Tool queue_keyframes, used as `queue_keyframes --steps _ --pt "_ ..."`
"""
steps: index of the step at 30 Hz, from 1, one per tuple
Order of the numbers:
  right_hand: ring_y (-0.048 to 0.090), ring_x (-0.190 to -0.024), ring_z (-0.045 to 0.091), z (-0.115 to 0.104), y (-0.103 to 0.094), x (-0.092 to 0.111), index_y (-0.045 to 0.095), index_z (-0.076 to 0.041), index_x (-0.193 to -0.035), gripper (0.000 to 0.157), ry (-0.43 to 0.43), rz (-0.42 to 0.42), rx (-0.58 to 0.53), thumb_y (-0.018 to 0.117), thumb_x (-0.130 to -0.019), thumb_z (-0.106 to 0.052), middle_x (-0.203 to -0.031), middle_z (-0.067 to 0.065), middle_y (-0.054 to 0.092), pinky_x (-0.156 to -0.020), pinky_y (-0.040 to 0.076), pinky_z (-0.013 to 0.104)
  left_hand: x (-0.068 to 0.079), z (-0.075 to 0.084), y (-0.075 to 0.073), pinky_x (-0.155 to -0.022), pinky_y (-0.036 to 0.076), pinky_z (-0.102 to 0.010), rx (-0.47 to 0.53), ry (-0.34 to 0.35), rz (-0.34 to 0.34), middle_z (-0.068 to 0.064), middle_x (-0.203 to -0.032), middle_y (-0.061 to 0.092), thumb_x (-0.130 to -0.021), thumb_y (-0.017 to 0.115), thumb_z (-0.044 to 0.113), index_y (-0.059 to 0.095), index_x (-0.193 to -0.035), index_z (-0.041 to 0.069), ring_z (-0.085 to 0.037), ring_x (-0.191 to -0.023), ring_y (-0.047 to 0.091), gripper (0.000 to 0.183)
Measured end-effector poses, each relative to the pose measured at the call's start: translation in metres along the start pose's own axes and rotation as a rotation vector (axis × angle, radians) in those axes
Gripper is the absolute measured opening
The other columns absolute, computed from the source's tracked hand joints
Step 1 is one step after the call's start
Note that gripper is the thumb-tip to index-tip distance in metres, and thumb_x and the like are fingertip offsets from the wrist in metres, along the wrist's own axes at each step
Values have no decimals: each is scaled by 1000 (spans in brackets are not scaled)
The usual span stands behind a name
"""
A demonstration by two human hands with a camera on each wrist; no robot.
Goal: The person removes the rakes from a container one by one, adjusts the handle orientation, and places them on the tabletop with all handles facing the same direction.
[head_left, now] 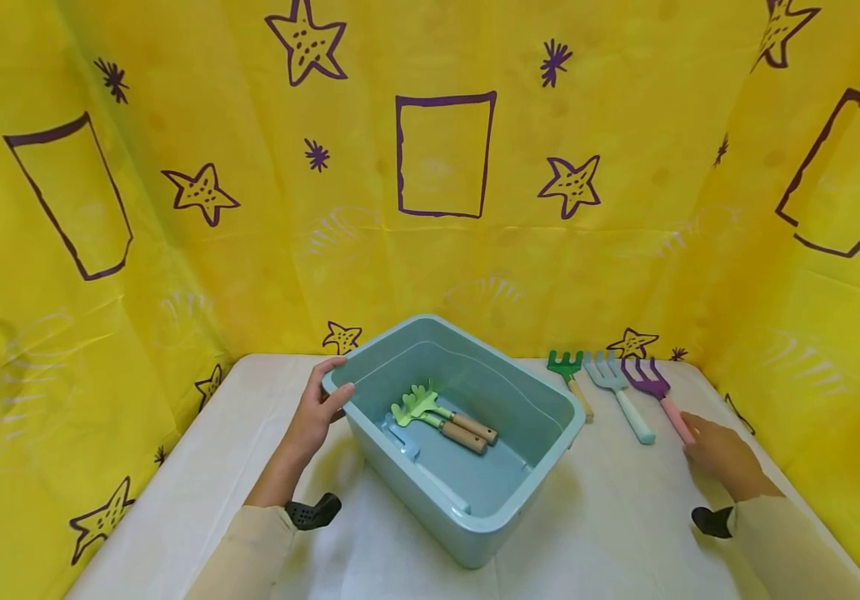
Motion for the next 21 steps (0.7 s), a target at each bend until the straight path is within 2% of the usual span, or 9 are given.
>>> queue_keyframes --steps 6,10,15,21 --pt "40 -111 64 3 2 -6 34 10 -140 60 -8 8 8 60 -91 -13 -129 43 42 -89 32 74 -1 -3 -1 -100 38 -60 -1 5 8 -15 -149 32 -100 54 26 30 -146 21 -41 -127 41 52" --pt "41 -109 65 3 2 -8 33 10 -140 62 -11 11 12 61 -91 -15 -128 44 41 -88 33 74 3 8 1 -100 37 -61 4 -1 -2 -20 -148 31 -100 53 22 29 -147 15 -44 -127 40 53" --pt "40 -109 65 4 -1 -6 22 10 -144 76 70 -26 -20 62 -90 -24 -126 46 40 -86 35 73 12 29 6 -100 37 -61 -8 -7 -19 -23 -148 30 -101 50 18 28 -146 9 -45 -127 40 52" --pt "40 -108 65 0 -17 -10 16 12 -144 89 122 -8 -60 67 -87 -35 -126 47 38 -87 35 73 13 31 5 -100 37 -61 -5 -1 -17 -23 -147 30 -101 51 19 28 -146 9 -46 -126 40 51"
Point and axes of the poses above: each hand's wrist, its own x-axis away from the middle knuckle, its own y-axis out of the palm, z = x × y, the point moved 2 cm from there along -x, towards the middle knuckle
